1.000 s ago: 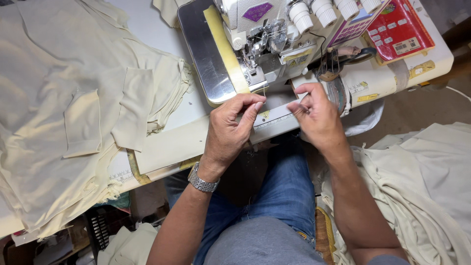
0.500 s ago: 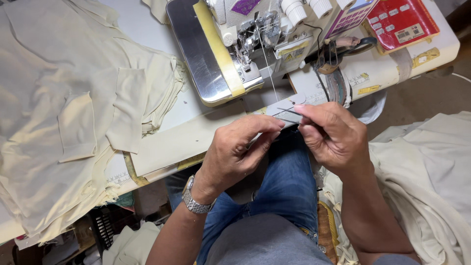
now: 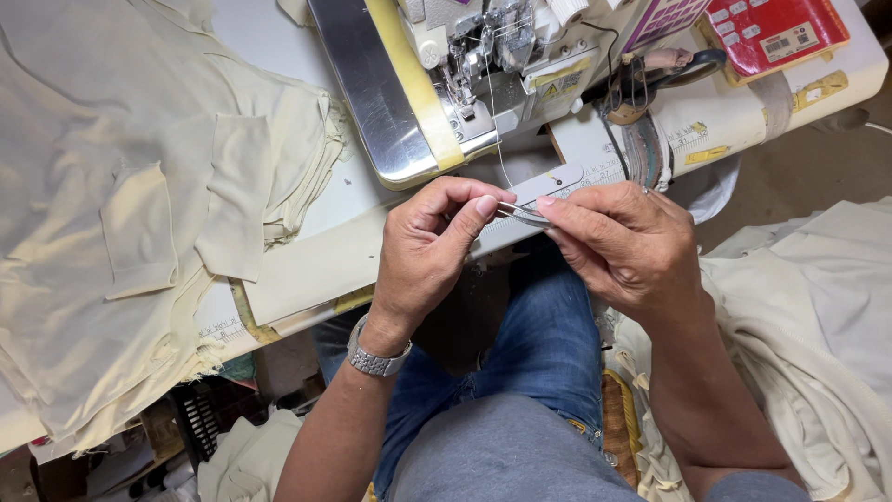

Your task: The person services a sewing machine by using tweezers to clear lint and thread debris from the needle and shuttle area, then threads a needle and tests the feed mechanism.

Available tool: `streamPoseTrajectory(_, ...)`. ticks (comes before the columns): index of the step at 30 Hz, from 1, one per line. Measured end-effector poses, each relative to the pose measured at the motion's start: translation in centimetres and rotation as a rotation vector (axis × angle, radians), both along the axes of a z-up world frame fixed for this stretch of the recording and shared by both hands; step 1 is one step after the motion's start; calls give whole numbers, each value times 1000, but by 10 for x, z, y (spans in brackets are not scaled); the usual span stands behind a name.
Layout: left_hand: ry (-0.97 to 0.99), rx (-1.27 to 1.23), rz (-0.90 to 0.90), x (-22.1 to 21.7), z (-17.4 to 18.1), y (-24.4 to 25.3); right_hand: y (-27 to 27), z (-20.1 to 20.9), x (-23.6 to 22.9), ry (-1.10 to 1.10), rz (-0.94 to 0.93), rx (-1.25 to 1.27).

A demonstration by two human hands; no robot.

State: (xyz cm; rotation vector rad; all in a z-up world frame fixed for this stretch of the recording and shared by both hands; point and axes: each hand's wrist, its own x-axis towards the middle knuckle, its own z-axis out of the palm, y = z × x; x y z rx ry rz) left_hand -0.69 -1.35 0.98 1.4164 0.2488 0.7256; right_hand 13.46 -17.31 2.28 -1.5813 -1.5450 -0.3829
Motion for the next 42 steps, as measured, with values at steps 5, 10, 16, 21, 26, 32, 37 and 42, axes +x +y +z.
streamPoseTrajectory(5,-8,-47,-6,3,-3,0,4,-2,1,-19,-19,3)
streamPoseTrajectory(10,-7,-67,-13,4,-1,2,6,-2,1,-29,-44,-10)
streamPoseTrajectory(16,14,347,127,11,18,26,20,-26,31,76,-159,37)
streamPoseTrajectory(21,60,786,319,33,18,44,56,-19,45,-78,-232,111)
streamPoseTrajectory(26,76,769,342,41,13,45,71,-6,41,-111,-309,102)
streamPoseTrajectory(32,92,807,358,36,11,44,74,-5,44,-95,-321,86)
streamPoseTrajectory(37,97,797,367,35,10,42,75,-2,43,-55,-298,62)
streamPoseTrajectory(42,96,799,366,34,8,42,77,-4,43,-54,-290,70)
